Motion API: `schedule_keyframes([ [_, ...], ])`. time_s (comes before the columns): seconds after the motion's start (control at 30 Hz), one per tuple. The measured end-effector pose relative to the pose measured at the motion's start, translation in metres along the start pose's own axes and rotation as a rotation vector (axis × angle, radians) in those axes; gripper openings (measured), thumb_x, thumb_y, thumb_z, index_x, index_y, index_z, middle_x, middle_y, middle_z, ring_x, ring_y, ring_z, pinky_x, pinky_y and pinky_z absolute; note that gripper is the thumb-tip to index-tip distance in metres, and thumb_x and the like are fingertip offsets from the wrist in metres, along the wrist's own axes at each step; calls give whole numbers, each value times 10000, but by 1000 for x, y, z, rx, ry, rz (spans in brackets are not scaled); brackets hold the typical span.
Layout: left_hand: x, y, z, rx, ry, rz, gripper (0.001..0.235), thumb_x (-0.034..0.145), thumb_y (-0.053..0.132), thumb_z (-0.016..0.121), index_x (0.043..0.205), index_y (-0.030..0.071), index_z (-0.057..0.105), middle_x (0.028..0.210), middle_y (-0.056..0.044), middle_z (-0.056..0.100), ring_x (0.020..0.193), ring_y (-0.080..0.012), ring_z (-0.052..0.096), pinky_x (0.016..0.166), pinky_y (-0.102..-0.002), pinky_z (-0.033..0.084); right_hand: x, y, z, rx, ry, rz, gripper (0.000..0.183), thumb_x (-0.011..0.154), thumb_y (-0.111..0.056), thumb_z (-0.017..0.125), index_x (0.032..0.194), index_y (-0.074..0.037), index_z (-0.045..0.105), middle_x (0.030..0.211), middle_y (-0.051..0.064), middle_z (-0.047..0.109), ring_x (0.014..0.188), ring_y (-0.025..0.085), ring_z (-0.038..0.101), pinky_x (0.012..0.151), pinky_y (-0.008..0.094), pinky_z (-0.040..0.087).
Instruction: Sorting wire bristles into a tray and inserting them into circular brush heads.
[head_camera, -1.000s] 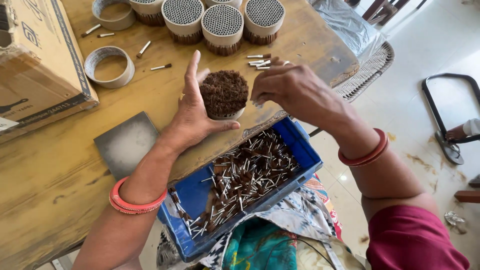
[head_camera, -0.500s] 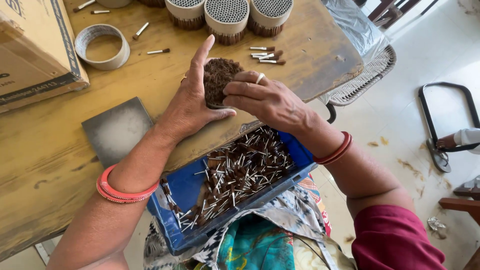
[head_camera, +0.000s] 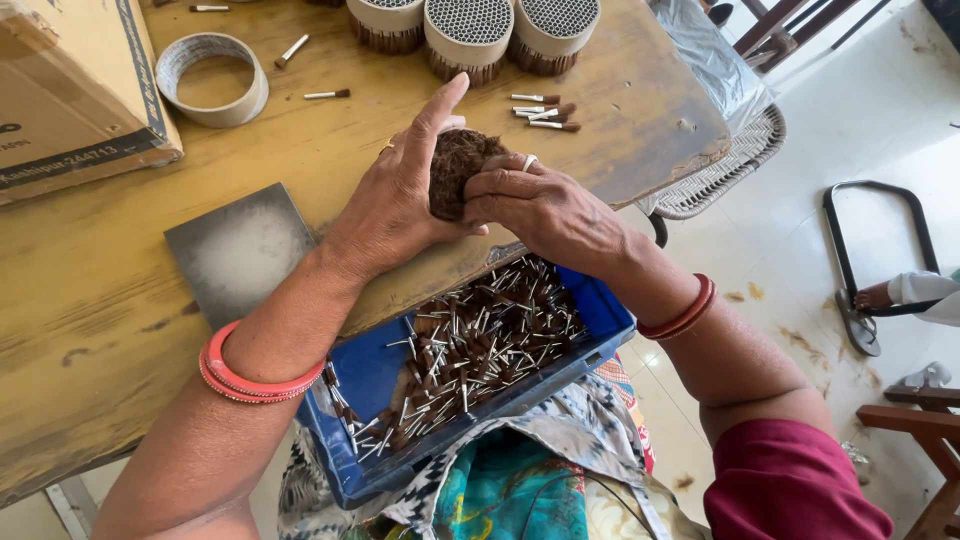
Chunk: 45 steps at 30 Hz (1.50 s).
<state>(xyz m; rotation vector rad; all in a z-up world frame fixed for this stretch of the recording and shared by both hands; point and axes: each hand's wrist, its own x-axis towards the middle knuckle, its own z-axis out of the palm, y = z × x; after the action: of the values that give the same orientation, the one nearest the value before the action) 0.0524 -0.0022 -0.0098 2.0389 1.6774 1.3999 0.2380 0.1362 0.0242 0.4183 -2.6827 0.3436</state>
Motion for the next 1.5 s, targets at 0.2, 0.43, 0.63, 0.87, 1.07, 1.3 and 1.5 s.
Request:
schedule_keyframes([
  [0.2,-1,0,3,-7,17,6,1311,652,248,1020,1639,179,159,1595,-209,472,1393,-404,541,1159,-480,469,6,-18,-15,-30,30,71,289,889,-56,742,1172,-3,731,1273,163,664,1196,287,605,1001,390,517],
  [0.43,-2,-1,2,-68,-26,-79,1357,652,311,1032,1634,264,97,1425,-226,626,1288,-402,643,1088,-474,537,7,-7,-4,16,74,97,119,935,-26,710,1043,-16,759,1102,108,734,1033,246,713,893,344,613],
  [0.63,-4,0,-2,-109,-10,-134,1355,685,280,1029,1636,268,65,1441,-232,618,1284,-398,654,1091,-468,548,14,-4,-4,50,115,151,105,931,-5,725,1019,-40,768,1058,88,750,961,240,754,852,349,645],
  [0.87,-5,-7,-2,-147,32,-115,1319,802,321,1012,1663,246,16,1447,-245,623,1309,-369,686,1135,-451,551,17,3,-17,-138,264,144,702,984,-395,761,1553,-83,493,1583,150,510,1474,346,518,1270,483,440],
  [1.07,-1,-3,-3,-185,3,-361,1329,792,374,949,1656,213,-48,1291,-189,733,1183,-329,746,1042,-435,592,18,2,-11,-180,-70,276,1171,865,-782,605,1674,-40,197,1750,160,244,1638,309,278,1371,515,130],
  [1.3,-4,-17,5,-112,8,-109,1368,800,276,1011,1653,178,-54,1486,-283,544,1333,-403,609,1134,-496,498,24,12,12,-311,-218,311,1252,784,-911,463,1616,-8,215,1668,168,297,1569,324,273,1286,593,125],
  [1.5,-5,-19,-2,-113,157,-39,1441,747,191,1040,1635,193,-95,1457,-272,512,1358,-398,578,1180,-513,456,21,12,-5,353,441,505,1116,896,-898,365,1620,-61,229,1717,137,305,1639,320,332,1384,521,342],
])
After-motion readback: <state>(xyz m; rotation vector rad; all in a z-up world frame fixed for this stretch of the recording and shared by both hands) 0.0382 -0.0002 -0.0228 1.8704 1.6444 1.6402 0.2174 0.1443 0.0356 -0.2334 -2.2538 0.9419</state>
